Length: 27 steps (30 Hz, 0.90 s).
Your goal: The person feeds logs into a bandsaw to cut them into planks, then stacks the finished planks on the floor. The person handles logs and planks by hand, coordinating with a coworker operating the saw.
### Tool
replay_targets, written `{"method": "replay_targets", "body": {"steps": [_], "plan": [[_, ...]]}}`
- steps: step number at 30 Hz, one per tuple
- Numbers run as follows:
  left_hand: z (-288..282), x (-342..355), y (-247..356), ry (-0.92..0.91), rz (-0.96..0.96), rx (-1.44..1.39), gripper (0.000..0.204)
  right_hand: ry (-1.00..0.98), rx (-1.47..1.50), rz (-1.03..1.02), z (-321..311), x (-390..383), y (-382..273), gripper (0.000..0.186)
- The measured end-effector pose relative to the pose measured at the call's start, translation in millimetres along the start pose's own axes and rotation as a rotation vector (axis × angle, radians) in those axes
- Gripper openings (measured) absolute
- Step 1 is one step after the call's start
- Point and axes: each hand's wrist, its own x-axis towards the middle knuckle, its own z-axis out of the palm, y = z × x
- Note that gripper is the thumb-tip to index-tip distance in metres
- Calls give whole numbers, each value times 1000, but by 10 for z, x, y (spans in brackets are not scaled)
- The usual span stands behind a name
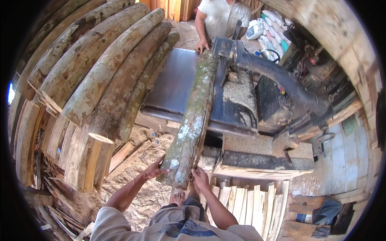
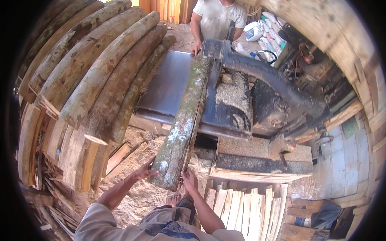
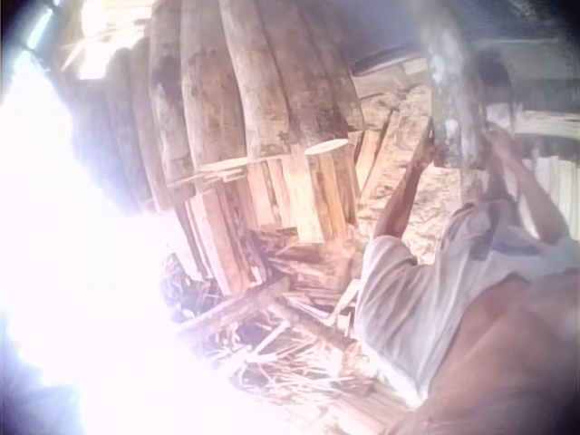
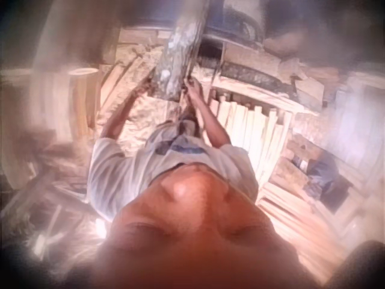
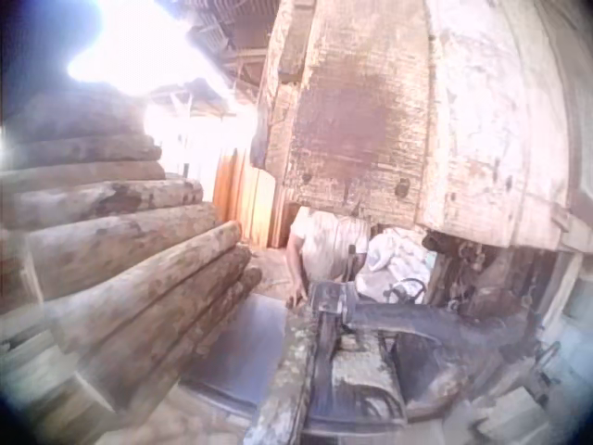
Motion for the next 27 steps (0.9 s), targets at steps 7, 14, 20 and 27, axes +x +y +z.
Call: {"method": "replay_targets", "body": {"steps": [7,14,20,27], "plan": [[388,-1016,-656,1,27,6,101,59,-26,-96,248,-1101,578,46],[675,-2002,-1254,4,53,24,97,31,-67,-99,482,-2110,1165,54],[1024,-2748,-1972,238,5,-259,79,-53,141,27,597,-3282,1223,53],[1276,-2400,-1629,487,24,-198,78,119,332,281,76,-4112,2644,38]]}}
